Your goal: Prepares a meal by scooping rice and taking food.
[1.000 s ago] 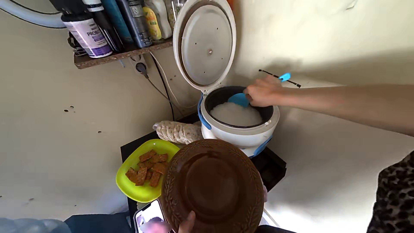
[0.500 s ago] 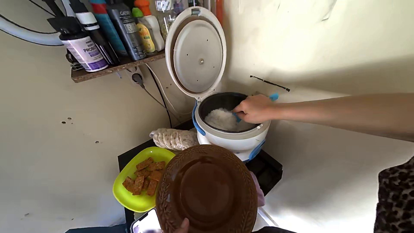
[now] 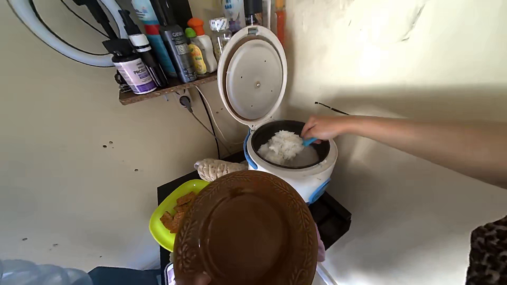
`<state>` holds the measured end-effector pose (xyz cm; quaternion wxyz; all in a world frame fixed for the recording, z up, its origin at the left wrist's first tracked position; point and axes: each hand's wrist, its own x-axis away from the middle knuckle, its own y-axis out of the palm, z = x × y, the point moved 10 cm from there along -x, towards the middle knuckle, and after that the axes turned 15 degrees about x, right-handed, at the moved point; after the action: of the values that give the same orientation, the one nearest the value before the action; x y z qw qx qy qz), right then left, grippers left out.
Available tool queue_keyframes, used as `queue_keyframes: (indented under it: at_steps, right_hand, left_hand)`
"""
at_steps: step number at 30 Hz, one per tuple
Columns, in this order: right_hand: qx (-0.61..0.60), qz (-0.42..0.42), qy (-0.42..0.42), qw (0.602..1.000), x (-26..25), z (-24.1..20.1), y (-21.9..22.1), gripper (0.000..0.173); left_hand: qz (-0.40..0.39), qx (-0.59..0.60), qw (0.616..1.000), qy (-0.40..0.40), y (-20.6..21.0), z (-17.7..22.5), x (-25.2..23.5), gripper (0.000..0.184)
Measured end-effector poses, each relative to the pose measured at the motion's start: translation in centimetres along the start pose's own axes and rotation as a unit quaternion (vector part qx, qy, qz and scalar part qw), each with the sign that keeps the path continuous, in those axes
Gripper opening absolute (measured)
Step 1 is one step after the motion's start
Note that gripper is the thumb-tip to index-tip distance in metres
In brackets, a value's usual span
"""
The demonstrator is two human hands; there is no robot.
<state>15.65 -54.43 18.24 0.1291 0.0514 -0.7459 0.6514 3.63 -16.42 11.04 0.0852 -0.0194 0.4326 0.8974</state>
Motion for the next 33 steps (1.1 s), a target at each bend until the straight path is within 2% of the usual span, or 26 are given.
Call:
queue_keyframes:
  at_steps: [3, 8, 11, 14, 16, 18, 20, 21, 26, 31, 33]
  right_hand:
    - [-0.041, 0.044, 0.033, 0.998, 0.6, 1.8, -1.9, 0.035]
    - [-0.054, 0.129, 0.05, 0.989, 2.7, 2.7, -6.4, 0.028]
    - [-0.025, 0.191, 0.005, 0.981, 5.8, 0.2, -9.8, 0.021]
    - [0.073, 0.248, -0.037, 0.965, 9.5, -4.0, -11.1, 0.016]
    - [0.163, 0.295, -0.038, 0.941, 12.4, -7.3, -10.3, 0.022]
    - [0.256, 0.357, -0.067, 0.896, 14.8, -10.1, -8.9, 0.023]
    - [0.303, 0.42, -0.093, 0.85, 16.6, -11.2, -8.1, 0.028]
    - [0.304, 0.435, -0.093, 0.842, 17.3, -11.2, -8.1, 0.03]
    - [0.264, 0.456, -0.083, 0.846, 20.7, -11.1, -7.6, 0.037]
    - [0.265, 0.491, -0.167, 0.812, 20.3, -13.3, -1.6, 0.036]
    - [0.247, 0.49, -0.193, 0.813, 20.2, -14.0, -1.4, 0.035]
  left_hand:
    - [-0.019, 0.006, 1.0, 0.024, 1.1, 0.8, -1.0, 0.041]
    - [-0.009, 0.031, 0.999, -0.007, 4.4, -1.0, -3.5, 0.037]
    - [-0.036, 0.032, 0.998, -0.047, 6.8, -3.1, -4.9, 0.033]
    - [-0.054, 0.025, 0.993, -0.098, 8.8, -5.0, -5.7, 0.038]
    - [-0.055, 0.034, 0.991, -0.119, 9.5, -6.0, -5.9, 0.043]
    - [-0.054, 0.05, 0.99, -0.124, 9.8, -6.5, -6.0, 0.045]
    - [-0.049, 0.062, 0.99, -0.116, 9.6, -6.6, -6.0, 0.047]
    - [-0.05, 0.066, 0.991, -0.11, 9.3, -6.7, -5.9, 0.047]
    - [-0.054, 0.068, 0.994, -0.065, 8.2, -5.8, -5.1, 0.046]
    - [-0.051, 0.054, 0.997, -0.022, 7.6, -4.8, -4.1, 0.045]
    - [-0.044, 0.055, 0.997, -0.036, 7.4, -5.2, -3.9, 0.045]
